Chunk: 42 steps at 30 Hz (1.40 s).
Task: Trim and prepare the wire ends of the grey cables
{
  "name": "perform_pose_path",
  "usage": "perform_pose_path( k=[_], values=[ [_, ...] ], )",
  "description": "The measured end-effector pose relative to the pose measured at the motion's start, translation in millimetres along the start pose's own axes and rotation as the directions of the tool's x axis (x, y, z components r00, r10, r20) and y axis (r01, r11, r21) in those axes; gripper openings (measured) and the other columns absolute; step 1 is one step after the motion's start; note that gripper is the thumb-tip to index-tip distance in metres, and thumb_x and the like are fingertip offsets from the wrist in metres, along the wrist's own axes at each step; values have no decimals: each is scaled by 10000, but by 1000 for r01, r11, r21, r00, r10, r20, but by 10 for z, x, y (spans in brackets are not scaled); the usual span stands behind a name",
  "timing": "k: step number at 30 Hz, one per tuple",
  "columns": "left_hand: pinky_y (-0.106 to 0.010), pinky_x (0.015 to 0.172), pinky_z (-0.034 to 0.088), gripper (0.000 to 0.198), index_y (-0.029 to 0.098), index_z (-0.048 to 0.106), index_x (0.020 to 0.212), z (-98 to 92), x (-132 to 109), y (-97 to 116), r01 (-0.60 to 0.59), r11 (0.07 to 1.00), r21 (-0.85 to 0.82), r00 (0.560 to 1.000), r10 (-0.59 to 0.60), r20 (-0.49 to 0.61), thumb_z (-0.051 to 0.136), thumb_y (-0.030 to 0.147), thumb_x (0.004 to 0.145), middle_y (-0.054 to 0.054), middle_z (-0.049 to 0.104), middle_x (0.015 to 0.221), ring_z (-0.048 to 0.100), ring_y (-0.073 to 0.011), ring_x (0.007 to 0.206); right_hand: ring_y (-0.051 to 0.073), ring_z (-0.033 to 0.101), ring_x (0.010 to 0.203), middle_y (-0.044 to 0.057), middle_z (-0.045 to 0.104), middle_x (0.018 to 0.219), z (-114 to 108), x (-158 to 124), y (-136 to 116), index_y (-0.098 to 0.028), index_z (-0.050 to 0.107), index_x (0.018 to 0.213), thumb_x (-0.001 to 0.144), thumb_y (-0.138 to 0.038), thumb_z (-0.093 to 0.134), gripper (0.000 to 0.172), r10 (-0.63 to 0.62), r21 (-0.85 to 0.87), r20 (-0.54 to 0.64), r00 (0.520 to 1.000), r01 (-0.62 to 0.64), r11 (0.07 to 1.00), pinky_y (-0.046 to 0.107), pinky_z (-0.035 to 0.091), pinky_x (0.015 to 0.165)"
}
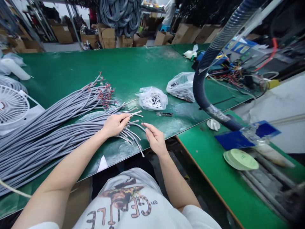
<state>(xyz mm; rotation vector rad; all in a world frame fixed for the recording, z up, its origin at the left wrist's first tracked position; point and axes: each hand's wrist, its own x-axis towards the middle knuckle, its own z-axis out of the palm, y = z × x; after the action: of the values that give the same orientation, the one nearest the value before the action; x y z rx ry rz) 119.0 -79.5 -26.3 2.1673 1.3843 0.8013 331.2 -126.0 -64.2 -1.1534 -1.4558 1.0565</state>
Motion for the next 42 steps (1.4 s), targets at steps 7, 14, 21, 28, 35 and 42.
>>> perform_pose_path(
  k=[7,14,21,28,35,42],
  values=[
    [-248,707,457,382,256,677,1119,30,-31,-13,-20,990,140,999,15,34,388,405,918,-24,745,981,684,-179,826,67,397,493,86,664,1106,17,85,-24,-212,646,1112,883,-370,498,315,0,-12,-19,1000,-1,1000,238,353,440],
    [-245,685,445,374,278,692,1078,46,-48,-23,-37,984,177,999,32,32,384,422,923,-13,750,960,690,-176,819,73,376,476,49,664,880,33,122,16,-212,649,1102,882,-406,506,326,-5,-12,-14,1000,5,1000,236,332,435],
    [-243,673,429,374,274,690,1031,36,-45,-17,-55,977,208,996,39,80,364,429,931,-15,744,855,674,-174,791,79,376,456,-18,520,596,51,149,-28,-180,666,1072,870,-389,523,324,15,30,-1,1000,-15,999,232,341,444],
    [-254,581,362,425,256,629,1082,19,-44,15,-48,953,301,993,14,117,289,471,946,-9,690,676,634,-171,619,80,423,450,-38,484,533,52,203,-63,-168,682,967,860,-406,531,302,11,-10,-3,1000,-11,1000,214,341,434],
    [-258,595,348,419,245,640,965,35,-48,19,-79,939,334,990,34,138,282,463,950,-16,682,702,629,-178,649,90,454,497,-24,514,564,87,335,-78,-159,680,849,866,-369,515,267,-58,-217,-54,997,45,975,212,375,491],
    [-260,591,315,388,225,662,888,68,-14,37,38,948,317,996,-63,68,340,438,928,-30,667,684,601,-191,660,137,615,699,36,682,787,213,141,-399,-169,683,812,884,-292,507,226,-276,-153,238,931,316,936,246,478,679]
  ],
)
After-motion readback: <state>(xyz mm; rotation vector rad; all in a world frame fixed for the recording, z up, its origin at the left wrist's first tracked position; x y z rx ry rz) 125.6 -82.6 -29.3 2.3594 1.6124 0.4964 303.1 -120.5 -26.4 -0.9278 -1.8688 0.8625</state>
